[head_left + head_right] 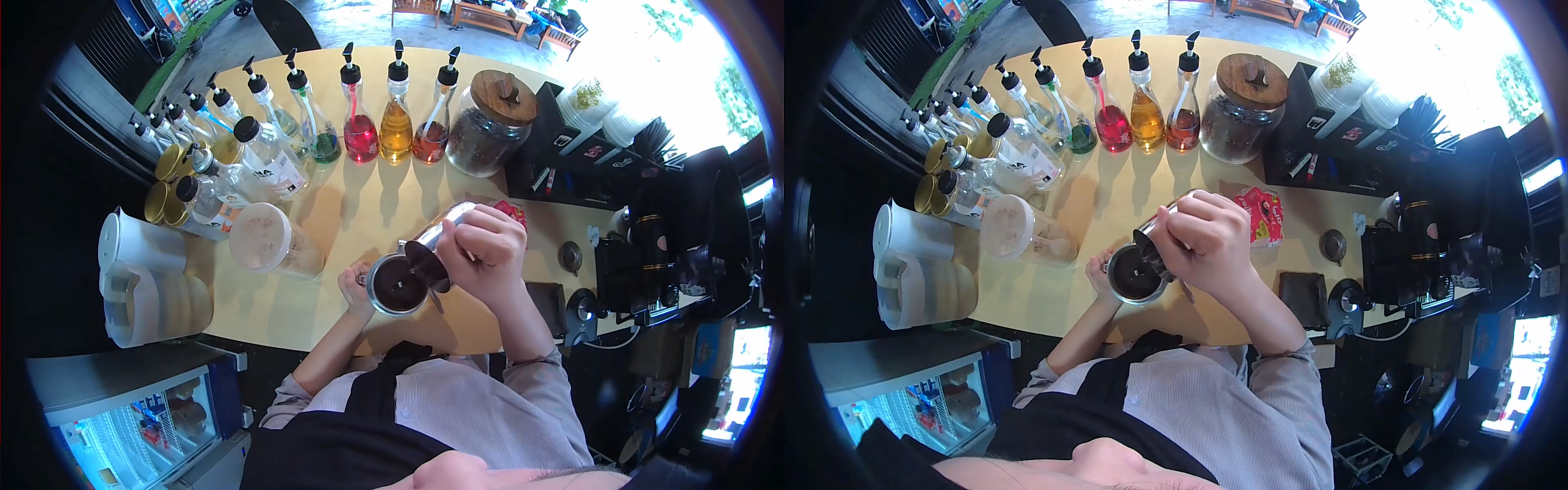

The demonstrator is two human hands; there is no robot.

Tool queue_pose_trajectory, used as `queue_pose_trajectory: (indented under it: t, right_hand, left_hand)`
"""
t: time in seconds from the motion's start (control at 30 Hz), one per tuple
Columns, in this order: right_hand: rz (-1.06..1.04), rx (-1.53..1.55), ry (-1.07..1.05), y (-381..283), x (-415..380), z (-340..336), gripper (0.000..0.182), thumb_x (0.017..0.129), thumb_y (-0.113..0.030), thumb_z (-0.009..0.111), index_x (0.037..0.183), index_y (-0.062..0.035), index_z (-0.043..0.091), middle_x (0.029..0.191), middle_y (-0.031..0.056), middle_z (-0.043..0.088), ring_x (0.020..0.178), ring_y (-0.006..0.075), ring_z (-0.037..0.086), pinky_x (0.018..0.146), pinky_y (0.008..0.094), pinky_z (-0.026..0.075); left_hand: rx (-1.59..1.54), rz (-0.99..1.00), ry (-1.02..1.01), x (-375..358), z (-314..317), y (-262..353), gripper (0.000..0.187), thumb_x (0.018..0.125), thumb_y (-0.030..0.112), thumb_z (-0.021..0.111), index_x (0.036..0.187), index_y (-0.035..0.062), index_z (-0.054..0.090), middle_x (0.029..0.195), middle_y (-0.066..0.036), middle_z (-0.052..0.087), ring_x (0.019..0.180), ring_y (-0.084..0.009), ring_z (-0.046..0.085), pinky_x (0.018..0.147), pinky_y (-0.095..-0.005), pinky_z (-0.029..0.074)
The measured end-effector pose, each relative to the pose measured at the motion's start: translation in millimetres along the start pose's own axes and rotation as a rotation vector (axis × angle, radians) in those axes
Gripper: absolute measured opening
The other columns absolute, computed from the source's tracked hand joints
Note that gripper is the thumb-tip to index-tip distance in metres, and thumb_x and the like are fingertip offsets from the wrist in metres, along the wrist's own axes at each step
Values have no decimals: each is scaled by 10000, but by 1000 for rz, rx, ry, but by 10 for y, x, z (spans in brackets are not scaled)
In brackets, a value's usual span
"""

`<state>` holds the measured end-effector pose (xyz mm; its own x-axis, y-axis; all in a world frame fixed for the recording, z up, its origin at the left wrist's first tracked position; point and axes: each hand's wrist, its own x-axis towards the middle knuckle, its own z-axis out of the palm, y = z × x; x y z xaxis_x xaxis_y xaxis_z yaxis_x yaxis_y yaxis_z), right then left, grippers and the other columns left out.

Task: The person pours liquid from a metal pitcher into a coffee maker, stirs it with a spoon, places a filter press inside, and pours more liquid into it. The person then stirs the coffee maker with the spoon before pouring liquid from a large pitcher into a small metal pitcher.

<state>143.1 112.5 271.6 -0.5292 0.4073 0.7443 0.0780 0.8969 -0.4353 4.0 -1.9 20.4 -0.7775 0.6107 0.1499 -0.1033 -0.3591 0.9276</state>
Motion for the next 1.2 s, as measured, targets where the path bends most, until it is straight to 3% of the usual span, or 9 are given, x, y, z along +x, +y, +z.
queue_pose_trajectory:
  t: [0.07,0.13,0.37,0.43,0.53,0.87,0.97,1.17,1.2]
  right_hand:
    - [17,20,14,39,-37,4,292,708,18,655,507,-34,449,475,35,374,423,154,408,406,295,304]
    - [370,152,117,133,-152,37,304,764,4,633,526,-5,445,481,15,342,448,83,358,431,266,268]
    - [1020,667,585,643,-880,293,352,846,-34,573,526,-61,428,554,-74,371,524,17,295,505,223,242]
    - [1041,656,616,765,-1151,387,359,856,-42,575,534,-113,431,580,-91,386,528,11,306,508,212,257]
    - [1000,888,760,919,-1539,508,198,869,-61,572,674,-93,582,644,-32,560,552,37,513,527,191,422]
    - [1183,871,989,833,-1763,676,111,873,-77,575,766,-93,597,723,-6,618,619,79,585,583,225,474]
    - [1177,757,1069,838,-1696,693,275,880,-128,605,618,-127,521,574,-60,480,534,33,426,538,197,356]
    - [1082,486,932,611,-1735,636,130,885,-157,599,835,-68,519,820,14,547,752,90,498,677,227,386]
    - [872,-57,825,471,-1702,592,143,868,-143,603,911,-47,505,898,49,556,837,138,517,719,249,401]
  left_hand:
    - [17,4,-28,4,-3,12,603,937,445,263,526,24,392,496,-3,376,460,-78,317,453,-255,230]
    - [2,12,-36,5,5,30,598,943,440,248,525,32,373,495,1,360,459,-83,307,453,-261,222]
    - [-25,14,-48,-3,26,16,571,955,447,271,537,60,303,517,14,306,480,-99,287,463,-276,208]
    - [-85,54,21,-3,46,-22,532,966,409,291,551,78,270,536,16,296,507,-97,283,477,-274,215]
    - [-120,14,38,-19,66,-10,498,974,371,300,564,94,242,545,16,288,524,-93,277,486,-272,220]
    - [-136,65,37,-5,62,33,455,983,328,304,592,116,208,531,20,273,511,-86,255,477,-275,206]
    - [-131,98,-105,36,-11,-6,455,982,329,300,591,114,211,528,19,271,508,-85,255,475,-277,203]
    - [-87,41,-145,63,-40,54,458,975,339,302,589,107,221,529,18,281,505,-84,263,472,-276,202]
    - [-87,48,-150,65,-32,67,461,972,345,308,586,108,219,527,19,281,502,-83,264,470,-273,203]
